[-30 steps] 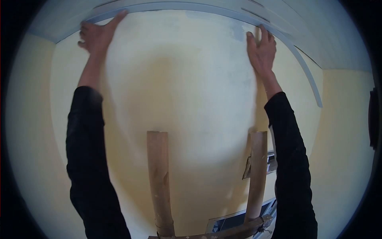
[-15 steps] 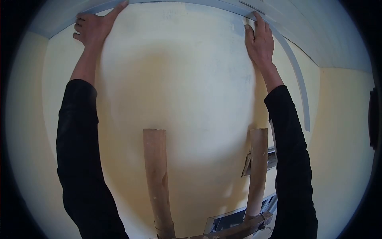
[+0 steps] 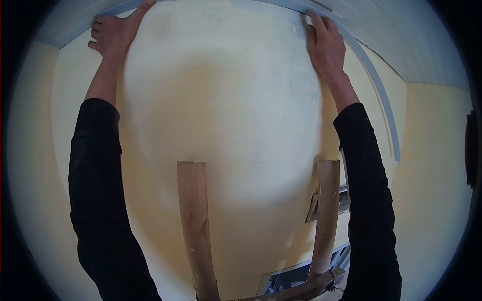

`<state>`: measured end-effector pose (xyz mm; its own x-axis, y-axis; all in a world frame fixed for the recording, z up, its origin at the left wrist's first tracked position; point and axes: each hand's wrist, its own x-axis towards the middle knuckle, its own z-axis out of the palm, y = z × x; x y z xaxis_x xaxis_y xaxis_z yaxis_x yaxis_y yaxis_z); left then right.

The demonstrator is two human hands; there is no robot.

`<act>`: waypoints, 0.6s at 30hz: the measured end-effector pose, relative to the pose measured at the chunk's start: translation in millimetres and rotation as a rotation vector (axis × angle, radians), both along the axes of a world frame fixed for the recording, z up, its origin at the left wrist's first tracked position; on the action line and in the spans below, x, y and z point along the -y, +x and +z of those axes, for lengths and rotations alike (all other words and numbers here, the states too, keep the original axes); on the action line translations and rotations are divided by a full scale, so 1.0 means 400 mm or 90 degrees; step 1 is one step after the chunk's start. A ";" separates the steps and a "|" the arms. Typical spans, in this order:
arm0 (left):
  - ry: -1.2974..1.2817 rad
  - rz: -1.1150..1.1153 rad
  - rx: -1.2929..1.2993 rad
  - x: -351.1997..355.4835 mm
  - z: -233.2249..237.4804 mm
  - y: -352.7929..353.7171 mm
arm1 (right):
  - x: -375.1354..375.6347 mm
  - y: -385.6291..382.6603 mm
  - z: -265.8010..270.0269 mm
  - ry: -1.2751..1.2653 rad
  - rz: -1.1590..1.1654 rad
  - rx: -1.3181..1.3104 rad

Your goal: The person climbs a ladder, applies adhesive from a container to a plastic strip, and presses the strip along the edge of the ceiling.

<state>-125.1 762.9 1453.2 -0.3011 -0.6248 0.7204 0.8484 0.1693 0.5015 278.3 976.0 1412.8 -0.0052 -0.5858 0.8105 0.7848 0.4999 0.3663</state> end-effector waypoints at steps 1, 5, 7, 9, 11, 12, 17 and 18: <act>-0.003 0.012 0.005 0.012 -0.006 0.023 | 0.002 0.003 -0.004 0.000 0.010 -0.002; -0.015 0.038 0.030 0.014 -0.047 0.099 | 0.021 -0.026 -0.023 -0.011 0.037 0.039; -0.016 0.050 0.036 0.037 -0.065 0.148 | 0.034 -0.036 -0.017 -0.009 0.055 0.049; -0.102 -0.120 0.077 0.064 -0.087 0.216 | 0.044 -0.052 -0.014 -0.019 0.070 0.072; -0.104 -0.110 0.076 0.071 -0.091 0.235 | 0.064 -0.080 -0.007 -0.009 0.083 0.103; -0.109 -0.107 0.073 0.073 -0.091 0.243 | 0.075 -0.094 -0.004 -0.002 0.091 0.131; 0.011 -0.133 -0.190 0.001 0.051 -0.071 | 0.102 -0.157 0.033 0.059 0.142 0.166; 0.120 -0.197 -0.472 -0.021 0.173 -0.213 | 0.114 -0.163 0.052 0.121 0.143 0.181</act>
<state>-210.4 771.3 1522.3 0.0331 -0.7215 0.6916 0.9649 -0.1574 -0.2103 212.9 930.2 1433.6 -0.0676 -0.7372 0.6723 0.5181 0.5499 0.6551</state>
